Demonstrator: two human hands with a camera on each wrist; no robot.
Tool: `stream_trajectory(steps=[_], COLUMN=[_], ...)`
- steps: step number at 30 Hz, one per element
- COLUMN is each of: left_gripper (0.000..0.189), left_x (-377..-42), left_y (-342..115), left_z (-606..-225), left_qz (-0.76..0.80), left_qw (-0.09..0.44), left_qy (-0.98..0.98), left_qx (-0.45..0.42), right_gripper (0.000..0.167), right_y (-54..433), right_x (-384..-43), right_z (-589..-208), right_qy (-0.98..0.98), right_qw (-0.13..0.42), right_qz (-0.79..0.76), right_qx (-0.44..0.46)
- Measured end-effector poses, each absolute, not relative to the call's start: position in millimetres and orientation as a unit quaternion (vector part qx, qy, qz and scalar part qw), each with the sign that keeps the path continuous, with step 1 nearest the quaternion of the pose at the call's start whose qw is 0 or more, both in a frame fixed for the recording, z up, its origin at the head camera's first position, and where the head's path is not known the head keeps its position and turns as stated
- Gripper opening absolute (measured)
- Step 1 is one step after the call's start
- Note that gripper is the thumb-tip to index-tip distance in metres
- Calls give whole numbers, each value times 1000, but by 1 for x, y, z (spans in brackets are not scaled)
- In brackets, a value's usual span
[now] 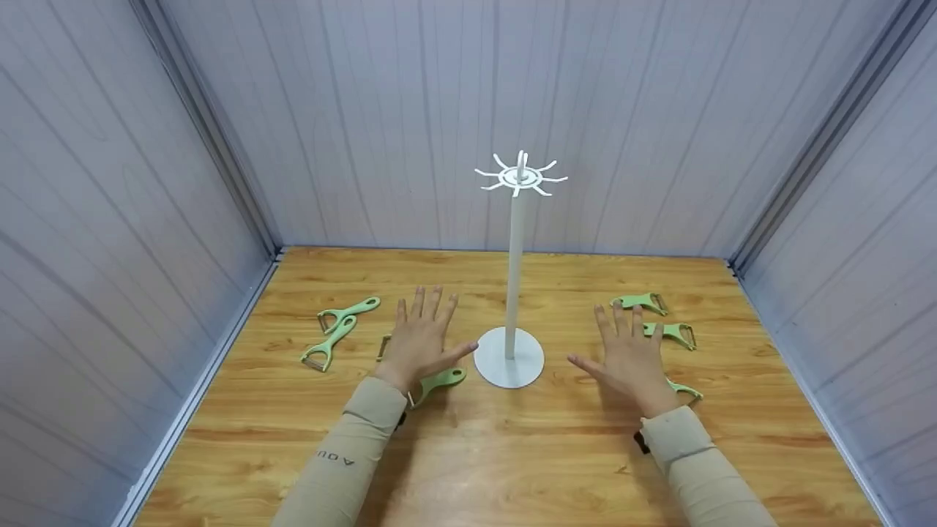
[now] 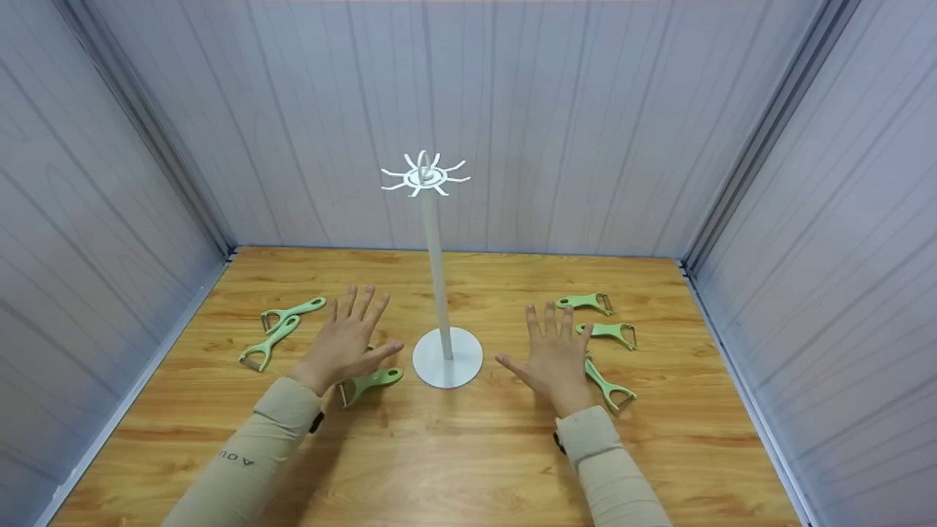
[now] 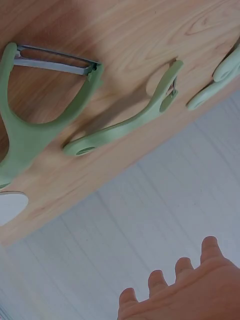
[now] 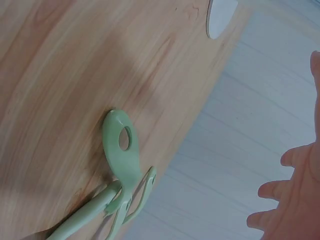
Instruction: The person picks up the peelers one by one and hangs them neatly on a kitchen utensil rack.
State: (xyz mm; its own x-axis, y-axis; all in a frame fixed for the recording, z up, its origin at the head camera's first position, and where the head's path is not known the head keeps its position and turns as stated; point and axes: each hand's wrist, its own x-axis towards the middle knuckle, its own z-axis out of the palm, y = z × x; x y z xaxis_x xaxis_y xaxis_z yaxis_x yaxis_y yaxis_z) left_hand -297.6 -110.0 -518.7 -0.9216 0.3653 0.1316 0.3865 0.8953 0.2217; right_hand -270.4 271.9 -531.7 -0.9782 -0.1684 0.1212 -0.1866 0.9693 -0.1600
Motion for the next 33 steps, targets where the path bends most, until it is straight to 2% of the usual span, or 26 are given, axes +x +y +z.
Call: stream_trajectory(steps=[18, 24, 33], left_gripper=[101, 100, 99], left_x=[-305, -306, -307], left_y=[-103, -98, -86], left_z=[-498, -495, -489], left_qz=[-106, -147, -204], left_qw=[42, 45, 40], left_qy=[-972, -963, -949], left_qx=[-208, -220, -235], right_gripper=[109, 107, 107], right_y=[281, 286, 296], right_x=[-270, -272, -271], right_z=[-518, -516, -519], right_qy=[-990, -991, -989], right_qw=[61, 58, 82], right_qz=[93, 92, 82], right_qx=[90, 83, 87])
